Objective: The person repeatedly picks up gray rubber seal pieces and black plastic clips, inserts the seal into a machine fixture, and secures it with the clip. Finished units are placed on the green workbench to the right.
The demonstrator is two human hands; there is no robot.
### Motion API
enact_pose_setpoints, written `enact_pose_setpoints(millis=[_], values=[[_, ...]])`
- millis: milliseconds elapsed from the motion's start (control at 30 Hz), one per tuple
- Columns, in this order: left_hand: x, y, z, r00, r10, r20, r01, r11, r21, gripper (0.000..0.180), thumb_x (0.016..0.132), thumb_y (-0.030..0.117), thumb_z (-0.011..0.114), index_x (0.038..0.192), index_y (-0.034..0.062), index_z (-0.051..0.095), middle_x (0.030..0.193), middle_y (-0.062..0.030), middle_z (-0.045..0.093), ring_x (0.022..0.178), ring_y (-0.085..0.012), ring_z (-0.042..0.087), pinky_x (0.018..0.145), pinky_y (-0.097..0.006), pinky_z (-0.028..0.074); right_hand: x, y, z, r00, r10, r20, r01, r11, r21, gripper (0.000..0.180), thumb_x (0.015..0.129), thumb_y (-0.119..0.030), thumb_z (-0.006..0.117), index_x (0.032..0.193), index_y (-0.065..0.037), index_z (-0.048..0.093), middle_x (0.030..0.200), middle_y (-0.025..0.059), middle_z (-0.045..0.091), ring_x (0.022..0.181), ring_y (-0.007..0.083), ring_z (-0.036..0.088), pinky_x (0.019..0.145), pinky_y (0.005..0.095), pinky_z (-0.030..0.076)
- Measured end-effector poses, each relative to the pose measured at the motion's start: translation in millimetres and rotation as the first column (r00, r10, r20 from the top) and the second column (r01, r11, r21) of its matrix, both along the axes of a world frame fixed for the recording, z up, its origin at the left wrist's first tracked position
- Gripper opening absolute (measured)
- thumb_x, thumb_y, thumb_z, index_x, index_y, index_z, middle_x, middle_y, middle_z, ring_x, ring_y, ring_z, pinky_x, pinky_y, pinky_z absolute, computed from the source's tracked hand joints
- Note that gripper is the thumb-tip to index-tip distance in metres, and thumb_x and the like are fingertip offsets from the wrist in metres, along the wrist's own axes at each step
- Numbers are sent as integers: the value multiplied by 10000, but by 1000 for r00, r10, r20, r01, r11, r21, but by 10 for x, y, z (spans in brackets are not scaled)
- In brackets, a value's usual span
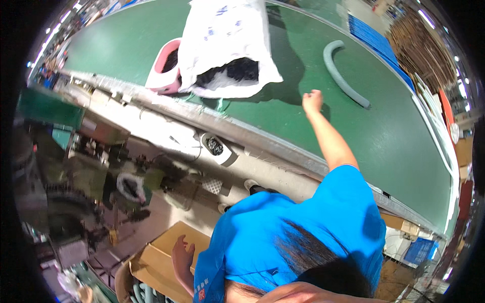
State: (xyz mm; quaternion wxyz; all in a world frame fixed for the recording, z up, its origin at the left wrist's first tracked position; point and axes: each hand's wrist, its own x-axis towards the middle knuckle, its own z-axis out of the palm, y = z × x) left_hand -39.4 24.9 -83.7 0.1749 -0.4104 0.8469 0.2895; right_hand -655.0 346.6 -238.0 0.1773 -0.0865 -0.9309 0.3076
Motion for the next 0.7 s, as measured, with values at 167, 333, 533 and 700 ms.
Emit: enact_pose_setpoints(millis=[167,333,533,700], values=[[-396,92,40,997,-44,70,42,999,21,474,770,180,667,1208,61,528,981,-159,629,930,-308,611,810,-396,482,-643,1439,444,959,-234,161,120,847,518,398,806,-207,578,1146,-26,476,1224,143,467,1187,328,435,942,477,418],[-672,242,205,964,-128,234,123,992,36,502,751,205,667,1216,78,528,993,-163,626,932,-309,612,812,-397,486,-879,2311,458,902,-291,319,-4,733,680,527,810,-207,570,1315,-158,429,1351,81,433,1284,306,375,994,526,377],[-1572,346,272,896,-406,179,431,892,-136,517,718,185,668,1206,86,531,1007,-156,616,957,-319,592,816,-407,482,-717,2077,250,910,264,319,-350,902,252,561,653,-319,690,1104,-10,567,991,209,636,909,372,617,815,435,482],[-2716,719,642,569,-744,-351,421,630,-652,528,661,66,642,1180,96,544,1107,-134,585,1084,-330,548,967,-471,413,410,806,1400,804,529,-273,-511,848,140,360,683,-143,695,972,3,538,818,187,538,752,374,553,673,420,456]])
